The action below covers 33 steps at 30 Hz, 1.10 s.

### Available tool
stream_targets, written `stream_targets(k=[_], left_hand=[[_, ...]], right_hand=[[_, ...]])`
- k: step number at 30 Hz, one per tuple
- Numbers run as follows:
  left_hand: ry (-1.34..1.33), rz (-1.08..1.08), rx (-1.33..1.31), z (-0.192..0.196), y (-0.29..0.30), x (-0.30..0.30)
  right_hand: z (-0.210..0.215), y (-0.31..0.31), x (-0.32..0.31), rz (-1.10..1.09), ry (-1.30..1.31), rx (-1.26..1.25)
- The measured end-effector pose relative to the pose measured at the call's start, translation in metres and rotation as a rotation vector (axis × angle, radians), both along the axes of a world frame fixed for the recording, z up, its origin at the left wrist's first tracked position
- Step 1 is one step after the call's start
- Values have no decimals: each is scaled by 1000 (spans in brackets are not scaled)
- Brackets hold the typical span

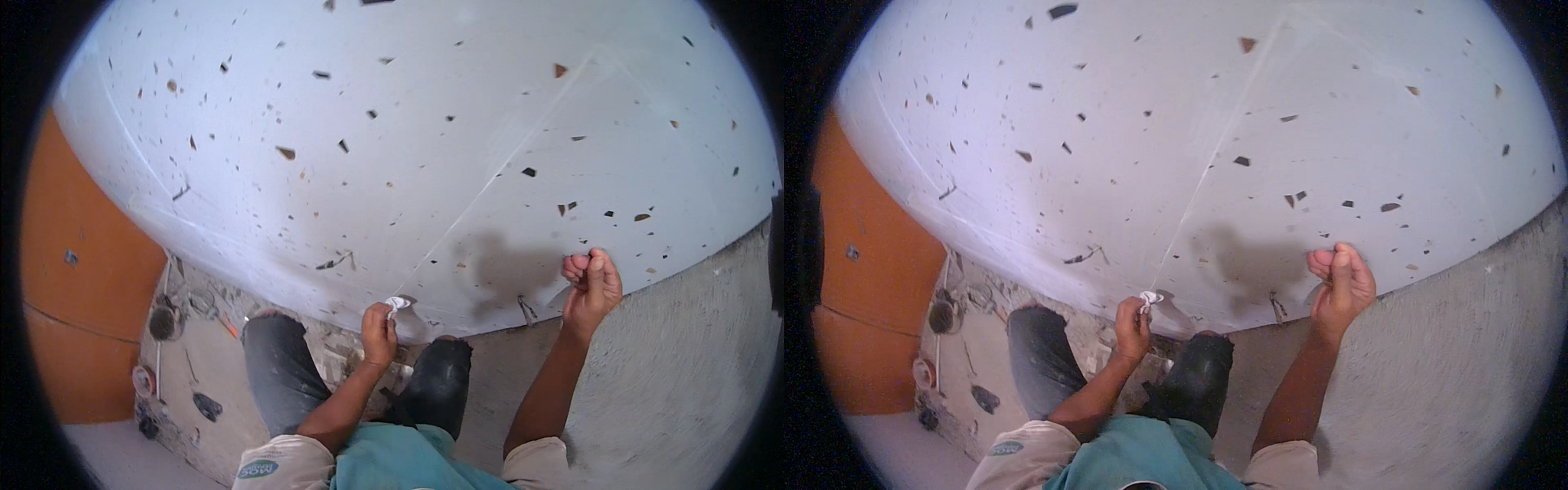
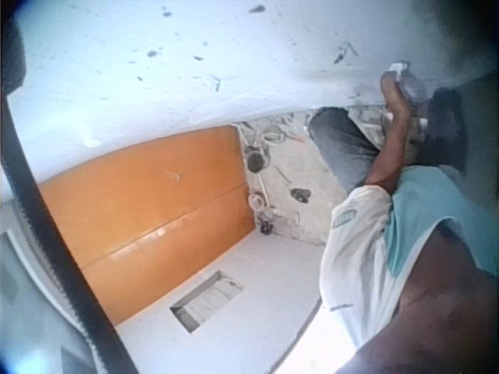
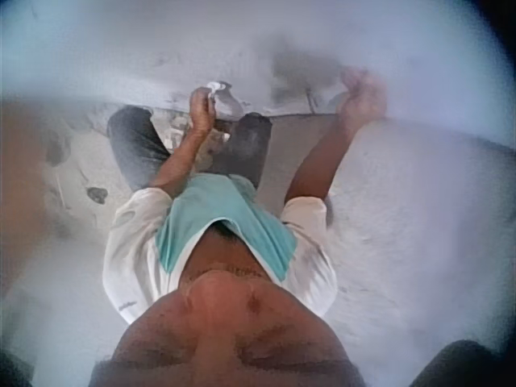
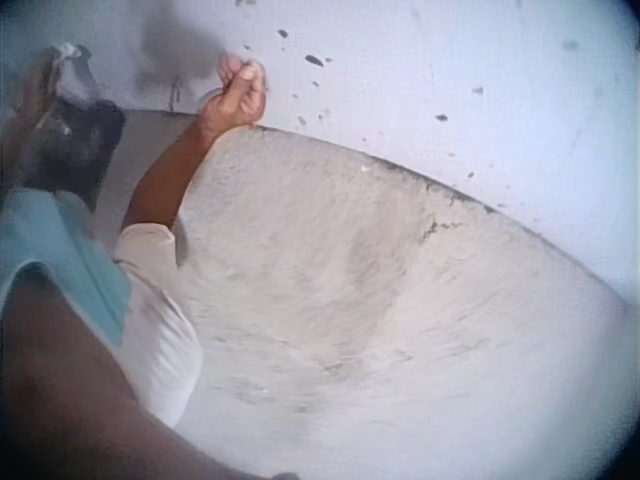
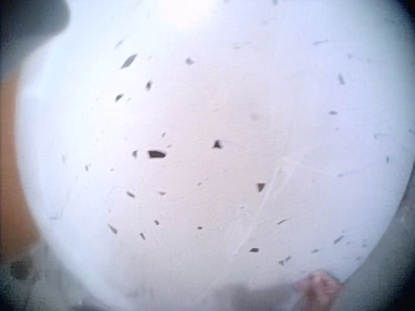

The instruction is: The person scoops white plaster from a bucket using a trowel and applies it to the upper section of a white terrazzo wall. After applying the plaster, the person uses a white cloth to wipe and smooth the surface, cleaning off excess material.

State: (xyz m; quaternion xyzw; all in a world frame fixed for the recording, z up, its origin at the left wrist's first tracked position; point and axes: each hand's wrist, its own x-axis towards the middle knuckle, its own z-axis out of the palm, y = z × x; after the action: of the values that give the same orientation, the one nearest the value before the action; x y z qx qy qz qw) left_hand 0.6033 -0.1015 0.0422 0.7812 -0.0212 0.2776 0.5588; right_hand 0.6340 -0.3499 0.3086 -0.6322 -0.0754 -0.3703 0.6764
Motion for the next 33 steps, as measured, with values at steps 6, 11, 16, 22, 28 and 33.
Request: stream_targets(k=[6, 11, 16, 22, 28, 33], left_hand=[[-363, -37, 217, 65, 5, 49], [-508, -26, 222, 124, 6, 66], [-678, 60, 208, 206, 9, 82], [-918, 141, 316, 342, 29, 105], [-878, 64, 261, 387, 30, 99], [-735, -16, 366, 257, 44, 85]], right_hand=[[-2, 6, -2, -106, 49, 0], [5, 11, -4, -102, 52, 24], [9, 12, -4, -104, 84, 47], [11, 15, -1, -20, 7, 37], [7, 13, -2, -79, 14, 36], [13, 18, -6, -61, 50, 49]])
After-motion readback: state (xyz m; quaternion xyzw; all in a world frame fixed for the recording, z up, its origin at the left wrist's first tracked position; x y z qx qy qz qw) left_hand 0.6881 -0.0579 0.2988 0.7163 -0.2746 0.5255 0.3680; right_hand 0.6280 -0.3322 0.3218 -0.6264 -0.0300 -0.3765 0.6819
